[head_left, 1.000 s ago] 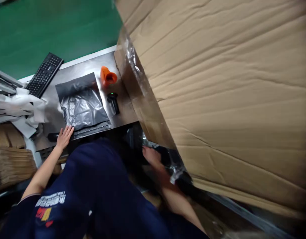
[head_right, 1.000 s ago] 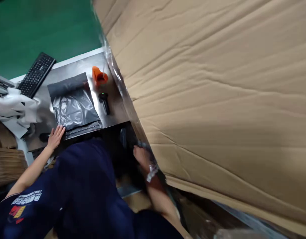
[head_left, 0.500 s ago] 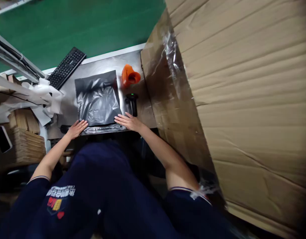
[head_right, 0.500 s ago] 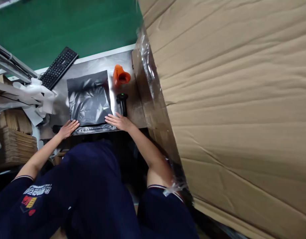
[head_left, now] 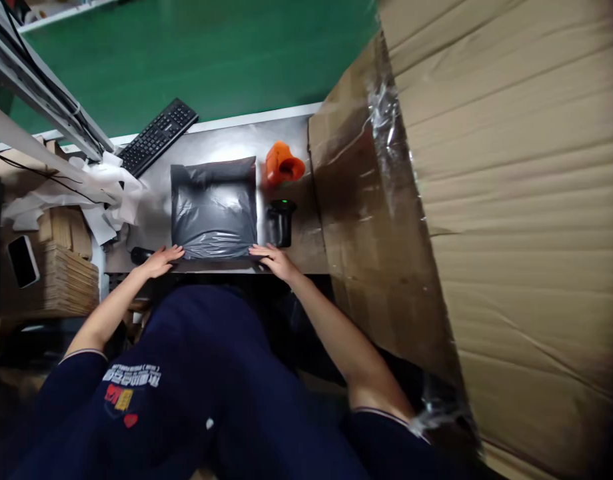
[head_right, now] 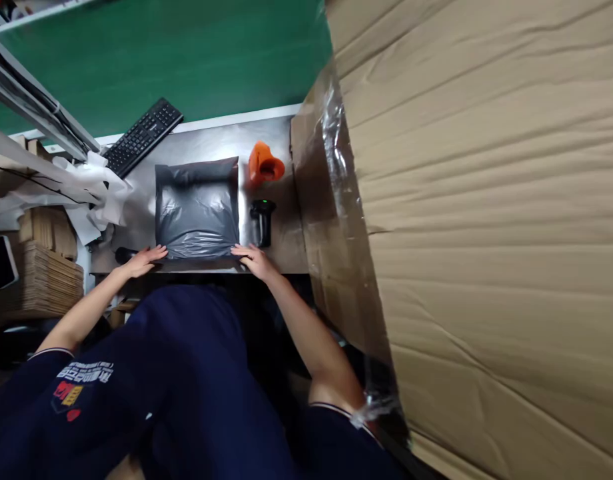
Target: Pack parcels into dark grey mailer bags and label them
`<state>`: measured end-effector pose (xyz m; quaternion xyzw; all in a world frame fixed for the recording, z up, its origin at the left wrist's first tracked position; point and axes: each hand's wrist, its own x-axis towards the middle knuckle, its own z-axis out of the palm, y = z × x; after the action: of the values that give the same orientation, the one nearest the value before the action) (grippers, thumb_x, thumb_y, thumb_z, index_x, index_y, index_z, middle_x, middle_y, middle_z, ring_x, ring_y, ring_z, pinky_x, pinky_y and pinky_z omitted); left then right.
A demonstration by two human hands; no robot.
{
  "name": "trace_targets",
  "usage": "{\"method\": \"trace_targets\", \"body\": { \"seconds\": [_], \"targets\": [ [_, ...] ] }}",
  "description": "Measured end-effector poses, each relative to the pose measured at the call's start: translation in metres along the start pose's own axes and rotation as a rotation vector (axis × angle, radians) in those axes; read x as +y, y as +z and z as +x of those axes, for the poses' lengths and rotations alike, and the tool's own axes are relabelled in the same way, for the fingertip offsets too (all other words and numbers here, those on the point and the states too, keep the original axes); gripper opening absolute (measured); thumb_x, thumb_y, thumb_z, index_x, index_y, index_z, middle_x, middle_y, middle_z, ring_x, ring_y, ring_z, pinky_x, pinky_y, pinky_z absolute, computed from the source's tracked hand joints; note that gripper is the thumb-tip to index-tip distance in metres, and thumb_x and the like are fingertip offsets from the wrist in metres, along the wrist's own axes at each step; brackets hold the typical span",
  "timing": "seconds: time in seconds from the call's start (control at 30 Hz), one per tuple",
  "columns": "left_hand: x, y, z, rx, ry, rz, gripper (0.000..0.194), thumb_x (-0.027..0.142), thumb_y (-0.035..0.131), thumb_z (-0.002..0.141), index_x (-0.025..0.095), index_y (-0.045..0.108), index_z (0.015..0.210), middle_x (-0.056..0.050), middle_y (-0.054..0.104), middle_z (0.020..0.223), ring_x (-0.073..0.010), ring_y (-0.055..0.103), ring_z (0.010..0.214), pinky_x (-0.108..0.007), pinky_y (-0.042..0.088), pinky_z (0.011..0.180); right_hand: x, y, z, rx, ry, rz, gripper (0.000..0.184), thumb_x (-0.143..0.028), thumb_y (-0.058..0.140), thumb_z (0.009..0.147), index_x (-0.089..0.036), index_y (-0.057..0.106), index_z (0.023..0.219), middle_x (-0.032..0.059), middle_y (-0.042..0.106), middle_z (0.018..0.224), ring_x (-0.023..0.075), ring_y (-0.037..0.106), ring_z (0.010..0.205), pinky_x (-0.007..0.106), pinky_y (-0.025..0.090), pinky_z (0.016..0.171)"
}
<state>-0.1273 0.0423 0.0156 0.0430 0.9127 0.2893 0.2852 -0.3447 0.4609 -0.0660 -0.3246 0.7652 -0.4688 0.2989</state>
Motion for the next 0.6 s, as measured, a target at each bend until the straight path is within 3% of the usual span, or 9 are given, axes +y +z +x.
{"method": "trace_targets", "body": {
  "seconds": [0.13, 0.23, 0.3, 0.37, 0.47, 0.6],
  "targets": [
    [0.007, 0.016, 0.002, 0.234, 0.003, -0.087, 0.066, 0.024, 0.059, 0.089, 0.020, 0.055, 0.155, -0.015, 0.050, 0.163, -0.0354, 0.042, 0.156, -0.064, 0.033, 0.127, -0.010, 0.006, -0.001, 0.157, 0.020, 0.065, 0.029, -0.046, 0.068, 0.087, -0.026, 0.083, 0.103, 0.0097, 0.080, 0.118, 0.0345, 0.070, 0.126, 0.065, 0.039, 0.124],
    [0.009, 0.031, 0.005, 0.429, 0.019, -0.173, 0.058, 0.024, 0.063, 0.086, 0.022, 0.067, 0.143, -0.014, 0.061, 0.153, -0.0343, 0.050, 0.150, -0.062, 0.039, 0.125, -0.015, 0.017, -0.004, 0.292, 0.077, 0.141, 0.034, -0.058, 0.074, 0.083, -0.026, 0.083, 0.092, 0.0084, 0.083, 0.106, 0.0348, 0.074, 0.116, 0.064, 0.039, 0.123],
    [0.009, 0.036, 0.005, 0.483, -0.005, -0.182, 0.052, 0.025, 0.065, 0.087, 0.023, 0.070, 0.139, -0.014, 0.064, 0.150, -0.0339, 0.054, 0.147, -0.063, 0.040, 0.123, -0.015, 0.023, -0.005, 0.374, 0.132, 0.177, 0.040, -0.065, 0.073, 0.081, -0.026, 0.083, 0.086, 0.0074, 0.083, 0.098, 0.0337, 0.076, 0.108, 0.064, 0.039, 0.123],
    [0.010, 0.035, 0.002, 0.466, -0.026, -0.118, 0.046, 0.026, 0.066, 0.090, 0.022, 0.071, 0.136, -0.015, 0.065, 0.149, -0.0341, 0.055, 0.146, -0.064, 0.039, 0.123, -0.013, 0.028, -0.006, 0.431, 0.168, 0.194, 0.047, -0.069, 0.069, 0.082, -0.024, 0.082, 0.088, 0.0076, 0.082, 0.096, 0.0318, 0.076, 0.100, 0.061, 0.046, 0.118],
    [0.014, 0.025, -0.004, 0.325, 0.026, 0.072, 0.048, 0.027, 0.067, 0.093, 0.024, 0.069, 0.140, -0.015, 0.061, 0.154, -0.0336, 0.050, 0.150, -0.063, 0.033, 0.127, -0.010, 0.032, -0.006, 0.476, 0.205, 0.214, 0.055, -0.072, 0.064, 0.083, -0.022, 0.081, 0.096, 0.0085, 0.082, 0.096, 0.0289, 0.075, 0.091, 0.053, 0.059, 0.098],
    [0.019, 0.013, -0.011, 0.214, 0.047, 0.229, 0.063, 0.023, 0.073, 0.089, 0.026, 0.061, 0.151, -0.015, 0.055, 0.159, -0.0351, 0.047, 0.151, -0.058, 0.031, 0.129, -0.011, 0.032, -0.008, 0.483, 0.225, 0.241, 0.058, -0.075, 0.063, 0.082, -0.021, 0.079, 0.097, 0.0095, 0.081, 0.098, 0.0267, 0.074, 0.090, 0.045, 0.061, 0.088]
  ]
}}
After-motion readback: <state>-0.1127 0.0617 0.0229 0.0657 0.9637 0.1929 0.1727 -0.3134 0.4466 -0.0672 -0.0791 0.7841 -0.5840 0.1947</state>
